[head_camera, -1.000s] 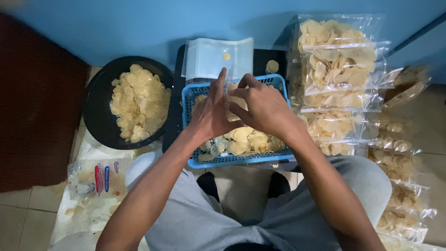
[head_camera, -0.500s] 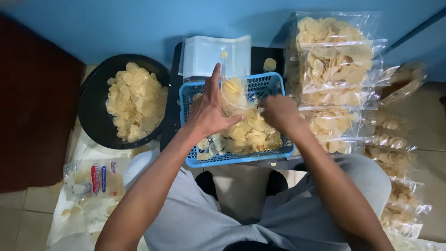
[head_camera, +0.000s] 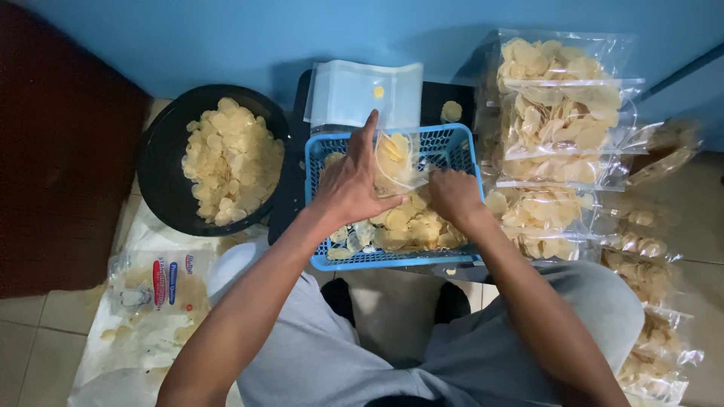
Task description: Packaging chips into plastic bags using a small scoop and hands
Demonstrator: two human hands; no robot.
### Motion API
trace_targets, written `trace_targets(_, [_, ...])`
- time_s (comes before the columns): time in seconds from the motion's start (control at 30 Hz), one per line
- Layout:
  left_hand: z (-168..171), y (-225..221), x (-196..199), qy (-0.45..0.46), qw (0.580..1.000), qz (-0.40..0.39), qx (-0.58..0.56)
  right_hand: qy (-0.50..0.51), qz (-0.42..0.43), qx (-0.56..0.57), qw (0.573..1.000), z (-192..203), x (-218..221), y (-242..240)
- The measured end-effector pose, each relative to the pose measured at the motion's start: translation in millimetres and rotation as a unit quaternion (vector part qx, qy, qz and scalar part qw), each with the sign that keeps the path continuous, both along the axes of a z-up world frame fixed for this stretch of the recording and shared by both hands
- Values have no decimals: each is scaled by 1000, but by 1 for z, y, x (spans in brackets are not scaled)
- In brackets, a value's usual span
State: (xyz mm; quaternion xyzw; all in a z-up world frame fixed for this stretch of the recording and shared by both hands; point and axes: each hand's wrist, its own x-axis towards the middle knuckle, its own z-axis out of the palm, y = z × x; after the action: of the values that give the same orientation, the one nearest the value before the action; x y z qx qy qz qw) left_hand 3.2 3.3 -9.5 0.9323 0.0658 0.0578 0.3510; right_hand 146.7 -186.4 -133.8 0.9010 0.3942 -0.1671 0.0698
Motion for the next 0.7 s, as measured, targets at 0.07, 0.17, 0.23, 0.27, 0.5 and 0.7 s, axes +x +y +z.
trace_targets(0.07, [-2, 0, 0, 0, 1000, -6, -1, 17, -35, 13, 999, 11, 8, 0])
trace_targets(0.17, [-6, 1, 1, -9, 1000, -15, -2, 19, -83, 150, 985, 84, 13, -7])
trace_targets(0.23, [-7, -1, 1, -19, 1000, -18, -4, 4, -92, 269, 959, 145, 5, -14])
trace_targets(0.27, [-4, -1, 0, -8, 1000, -18, -7, 23, -111, 411, 904, 172, -3, -15])
trace_targets(0.5, [0, -8, 2, -21, 1000, -17, -8, 75, -81, 531, 840, 221, -50, -1])
trace_targets(0.7, [-1, -12, 1, -12, 999, -26, 17, 40, -61, 401, 913, 217, -56, 9])
